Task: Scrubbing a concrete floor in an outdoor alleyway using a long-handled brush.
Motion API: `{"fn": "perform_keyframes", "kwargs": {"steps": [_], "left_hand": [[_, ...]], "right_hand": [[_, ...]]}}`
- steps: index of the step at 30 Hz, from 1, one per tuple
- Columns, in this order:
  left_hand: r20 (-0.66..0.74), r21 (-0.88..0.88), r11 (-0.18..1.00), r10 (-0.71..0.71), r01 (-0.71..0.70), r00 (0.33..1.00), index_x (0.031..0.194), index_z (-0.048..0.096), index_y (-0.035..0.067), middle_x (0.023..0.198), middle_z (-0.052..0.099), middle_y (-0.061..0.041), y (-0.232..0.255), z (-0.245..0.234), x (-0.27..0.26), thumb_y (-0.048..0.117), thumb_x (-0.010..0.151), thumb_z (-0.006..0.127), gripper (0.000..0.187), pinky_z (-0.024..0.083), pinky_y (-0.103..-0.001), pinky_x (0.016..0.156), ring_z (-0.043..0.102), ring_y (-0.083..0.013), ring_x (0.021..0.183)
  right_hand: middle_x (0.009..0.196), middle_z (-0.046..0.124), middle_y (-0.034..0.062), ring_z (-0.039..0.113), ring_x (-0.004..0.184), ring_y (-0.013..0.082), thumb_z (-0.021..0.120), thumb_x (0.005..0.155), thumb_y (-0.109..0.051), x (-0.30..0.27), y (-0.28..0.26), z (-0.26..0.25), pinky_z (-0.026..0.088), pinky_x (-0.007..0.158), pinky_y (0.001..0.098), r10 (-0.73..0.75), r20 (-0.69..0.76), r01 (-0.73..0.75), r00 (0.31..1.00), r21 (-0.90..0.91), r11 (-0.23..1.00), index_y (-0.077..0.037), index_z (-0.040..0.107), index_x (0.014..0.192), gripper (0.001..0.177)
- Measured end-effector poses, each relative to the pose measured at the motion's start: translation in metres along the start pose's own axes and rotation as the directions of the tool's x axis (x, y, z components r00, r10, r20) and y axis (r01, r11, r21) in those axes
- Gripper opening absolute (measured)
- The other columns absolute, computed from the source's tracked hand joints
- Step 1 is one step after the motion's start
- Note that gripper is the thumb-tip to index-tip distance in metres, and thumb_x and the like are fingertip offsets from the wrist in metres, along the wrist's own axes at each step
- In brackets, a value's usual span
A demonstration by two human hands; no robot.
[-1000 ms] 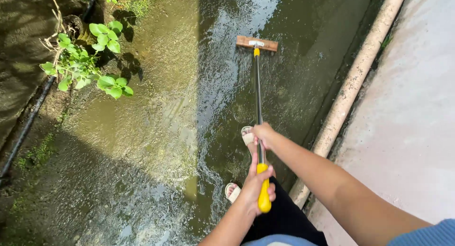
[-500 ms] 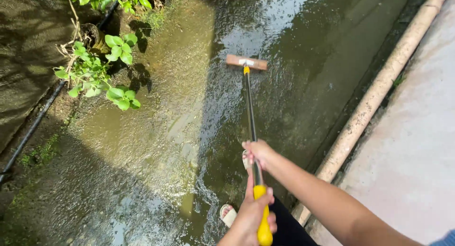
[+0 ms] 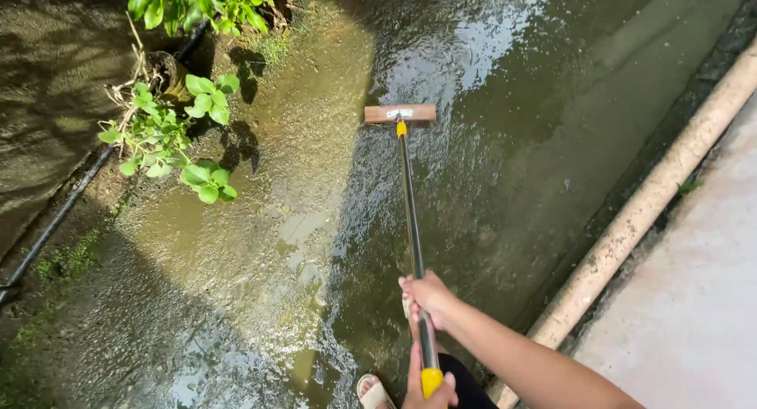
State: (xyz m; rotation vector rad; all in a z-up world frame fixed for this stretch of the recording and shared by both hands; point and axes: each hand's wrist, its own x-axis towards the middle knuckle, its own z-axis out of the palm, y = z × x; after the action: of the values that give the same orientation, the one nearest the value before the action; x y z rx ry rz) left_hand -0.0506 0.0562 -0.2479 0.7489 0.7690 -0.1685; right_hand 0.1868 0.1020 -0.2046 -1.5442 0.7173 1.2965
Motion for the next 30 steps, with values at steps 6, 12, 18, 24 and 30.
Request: {"fn": "perform_keyframes", "kwargs": {"steps": [6,12,18,24,30], "left_hand": [[-0.145,-0.19,0.893,-0.437,0.409,0.888,0.159,0.009,0.053,0.086,0.053,-0.005,0.215,0.121,0.019,0.018,0.096,0.058,0.087,0.039,-0.034,0.037,0.044,-0.0173,0.043],[-0.15,-0.049,0.994,-0.107,0.101,0.983,0.163,0.013,0.044,0.092,0.058,-0.009,0.101,0.096,-0.008,-0.001,0.09,0.062,0.099,0.044,-0.037,0.042,0.05,-0.0206,0.05],[-0.155,0.022,0.976,-0.21,0.216,0.965,0.161,0.007,0.05,0.087,0.054,-0.01,0.141,0.065,-0.026,0.005,0.094,0.062,0.098,0.043,-0.038,0.038,0.046,-0.0214,0.046],[-0.177,0.008,0.915,-0.395,0.403,0.901,0.159,0.0,0.054,0.09,0.055,-0.008,0.139,0.065,-0.028,0.012,0.098,0.062,0.096,0.046,-0.036,0.04,0.05,-0.0194,0.049],[-0.092,0.058,0.998,0.022,-0.017,0.996,0.158,-0.003,0.04,0.107,0.064,-0.007,-0.006,-0.026,-0.072,-0.009,0.086,0.064,0.111,0.053,-0.035,0.046,0.059,-0.019,0.054]], "right_hand": [[0.063,0.045,0.0019,0.041,0.042,0.0125,0.071,0.095,-0.019,0.134,-0.059,-0.017,0.038,0.036,0.0333,-0.054,0.075,0.055,0.996,-0.004,0.998,-0.005,0.049,0.081,0.03],[0.053,0.048,0.0019,0.042,0.038,0.0137,0.07,0.098,-0.032,0.011,-0.005,-0.014,0.034,0.033,0.0312,-0.026,0.118,0.025,0.993,0.011,1.0,-0.013,0.053,0.071,0.037],[0.054,0.044,0.0058,0.043,0.036,0.0176,0.069,0.097,-0.029,0.084,0.026,0.015,0.036,0.031,0.0342,0.008,0.14,-0.009,0.99,0.013,1.0,-0.006,0.047,0.071,0.042],[0.059,0.043,0.0011,0.04,0.04,0.0128,0.073,0.096,-0.03,0.131,0.025,0.008,0.036,0.033,0.0315,-0.223,0.031,0.224,0.974,-0.041,0.974,-0.007,0.043,0.094,0.038],[0.06,0.047,0.0021,0.045,0.041,0.014,0.057,0.1,-0.041,0.007,0.093,0.047,0.04,0.035,0.0332,-0.291,-0.055,0.286,0.955,-0.093,0.954,-0.012,0.043,0.117,0.036]]}}
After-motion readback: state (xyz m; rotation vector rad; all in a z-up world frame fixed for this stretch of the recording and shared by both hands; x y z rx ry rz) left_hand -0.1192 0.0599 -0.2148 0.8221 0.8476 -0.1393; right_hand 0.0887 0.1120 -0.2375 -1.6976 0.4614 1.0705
